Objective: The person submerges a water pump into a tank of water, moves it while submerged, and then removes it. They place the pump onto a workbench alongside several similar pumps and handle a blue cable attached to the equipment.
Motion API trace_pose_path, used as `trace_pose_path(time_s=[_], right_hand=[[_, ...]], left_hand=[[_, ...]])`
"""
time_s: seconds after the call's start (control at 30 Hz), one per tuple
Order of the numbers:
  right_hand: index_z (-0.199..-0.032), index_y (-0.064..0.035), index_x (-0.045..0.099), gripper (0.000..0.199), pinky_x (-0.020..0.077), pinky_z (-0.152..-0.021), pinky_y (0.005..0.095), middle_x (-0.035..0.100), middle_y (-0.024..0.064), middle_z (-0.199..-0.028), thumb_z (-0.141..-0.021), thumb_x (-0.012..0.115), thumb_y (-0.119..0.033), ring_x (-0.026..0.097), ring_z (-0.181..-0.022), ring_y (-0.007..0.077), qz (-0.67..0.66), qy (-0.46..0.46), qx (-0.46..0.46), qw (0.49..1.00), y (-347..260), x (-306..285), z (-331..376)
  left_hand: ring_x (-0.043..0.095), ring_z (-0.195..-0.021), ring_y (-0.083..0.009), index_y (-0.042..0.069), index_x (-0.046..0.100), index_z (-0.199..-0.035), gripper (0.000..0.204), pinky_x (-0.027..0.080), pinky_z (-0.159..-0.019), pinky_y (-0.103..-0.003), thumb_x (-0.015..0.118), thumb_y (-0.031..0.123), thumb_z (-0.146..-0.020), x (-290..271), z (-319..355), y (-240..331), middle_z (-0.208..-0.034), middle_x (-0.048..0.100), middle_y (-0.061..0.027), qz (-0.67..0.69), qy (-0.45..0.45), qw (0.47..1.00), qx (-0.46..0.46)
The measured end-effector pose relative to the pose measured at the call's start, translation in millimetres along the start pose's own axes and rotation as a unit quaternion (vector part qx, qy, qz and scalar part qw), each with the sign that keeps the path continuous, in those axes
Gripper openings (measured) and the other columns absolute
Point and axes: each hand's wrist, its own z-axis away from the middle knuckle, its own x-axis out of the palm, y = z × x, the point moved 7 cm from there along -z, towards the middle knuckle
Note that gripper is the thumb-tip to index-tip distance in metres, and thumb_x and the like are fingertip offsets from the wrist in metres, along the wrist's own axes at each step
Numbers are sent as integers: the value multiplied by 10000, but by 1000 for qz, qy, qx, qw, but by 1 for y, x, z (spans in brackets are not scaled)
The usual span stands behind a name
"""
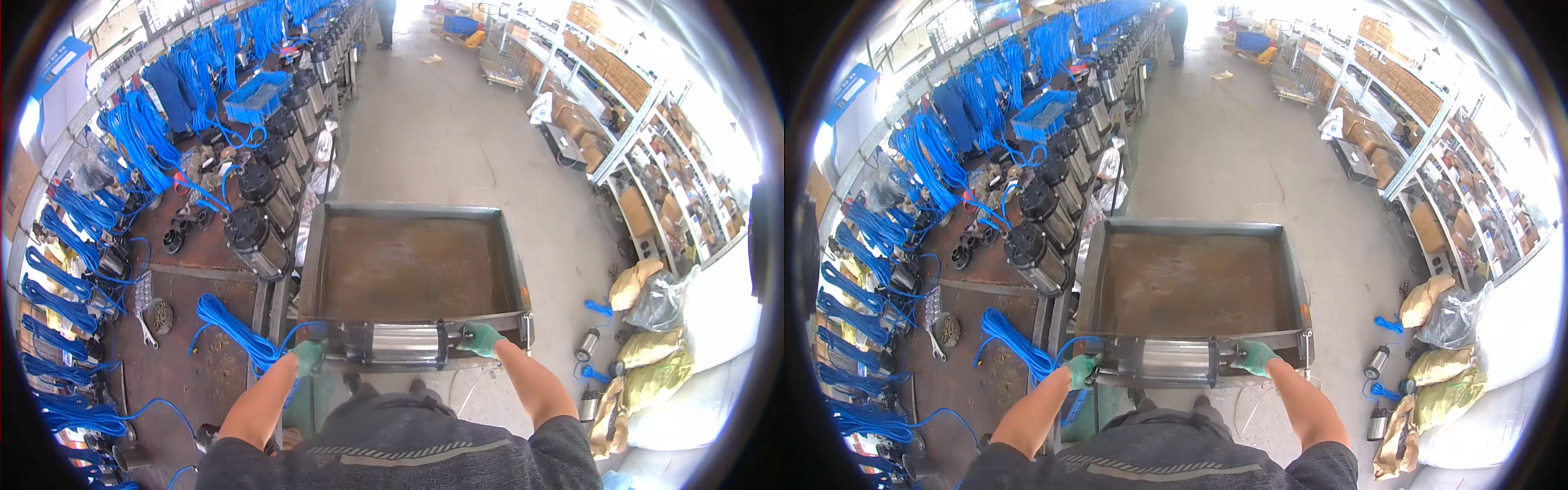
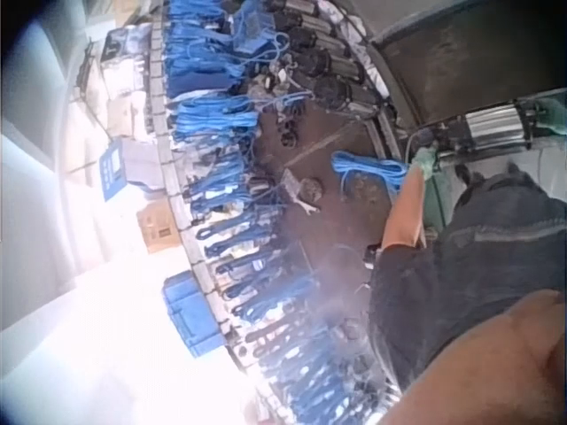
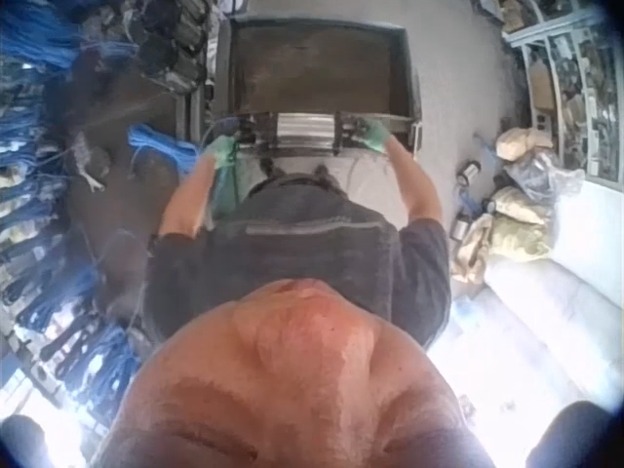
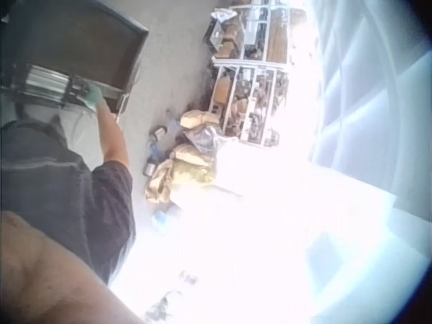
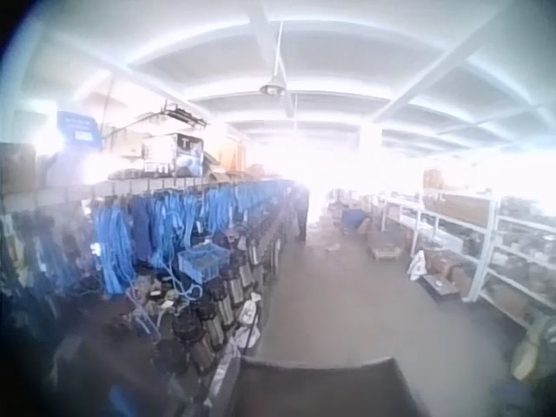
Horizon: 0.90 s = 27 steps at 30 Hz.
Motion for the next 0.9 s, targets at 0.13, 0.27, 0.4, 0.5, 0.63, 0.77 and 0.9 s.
trace_pose_path(time_s=[0.13, 0.27, 0.4, 0.5, 0.63, 0.77, 0.9], right_hand=[[-1206, -86, 638, 447, 507, -920, 474, 698, 177, -1151, -869, 754, -356, 639, -1088, 405, 129, 41, -21, 990, 0, 6, 1], [-1184, -117, 650, 429, 515, -911, 459, 707, 155, -1125, -853, 774, -360, 653, -1070, 382, 146, 46, 10, 988, -5, 0, 7], [-1165, -91, 687, 396, 538, -880, 446, 711, 167, -1138, -843, 794, -295, 670, -1045, 377, 71, 40, 21, 996, 23, 5, -9], [-1114, -84, 695, 372, 546, -823, 440, 725, 175, -1032, -820, 813, -280, 683, -970, 386, 29, 88, -20, 996, 29, 4, -12], [-1042, -85, 689, 342, 533, -775, 465, 722, 179, -931, -800, 823, -287, 681, -913, 393, 131, 85, -4, 988, 4, 1, -9], [-1050, -97, 685, 352, 539, -767, 454, 726, 152, -913, -804, 814, -314, 689, -895, 373, 131, 80, 20, 988, -5, -1, 1], [-994, -89, 679, 258, 539, -728, 433, 718, 135, -899, -809, 796, -224, 686, -841, 340, 229, 135, -41, 963, -3, 5, 0]], left_hand=[[605, -1154, -352, 84, 654, -1244, 344, 503, -984, -452, 594, 162, -915, 2, 49, 39, -1307, 624, -150, 201, 21, 951, 235], [618, -1139, -317, 64, 667, -1205, 328, 491, -971, -436, 649, 228, -921, -11, 80, 72, -1223, 654, -166, -309, 168, 879, 323], [668, -741, -249, 21, 684, -982, 365, 523, -684, -449, 518, 340, -1047, -14, 42, 45, -847, 688, -141, 15, 87, 995, 46], [629, -571, -231, -6, 671, -1044, 475, 511, -574, -457, 487, 432, -1062, -13, 33, 40, -769, 676, -96, 135, 41, 977, -162], [685, -736, -285, 4, 646, -1177, 427, 545, -694, -471, 576, 395, -1020, -18, 54, 45, -888, 697, -122, 108, 70, 991, -28], [592, -1152, -391, 40, 612, -1276, 486, 481, -978, -473, 714, 304, -880, -20, 84, 76, -1264, 620, -176, -269, 110, 910, 296], [668, -837, -307, 22, 680, -1043, 348, 513, -804, -468, 662, 361, -965, -22, 68, 69, -919, 674, -135, -97, 57, 968, 223]])
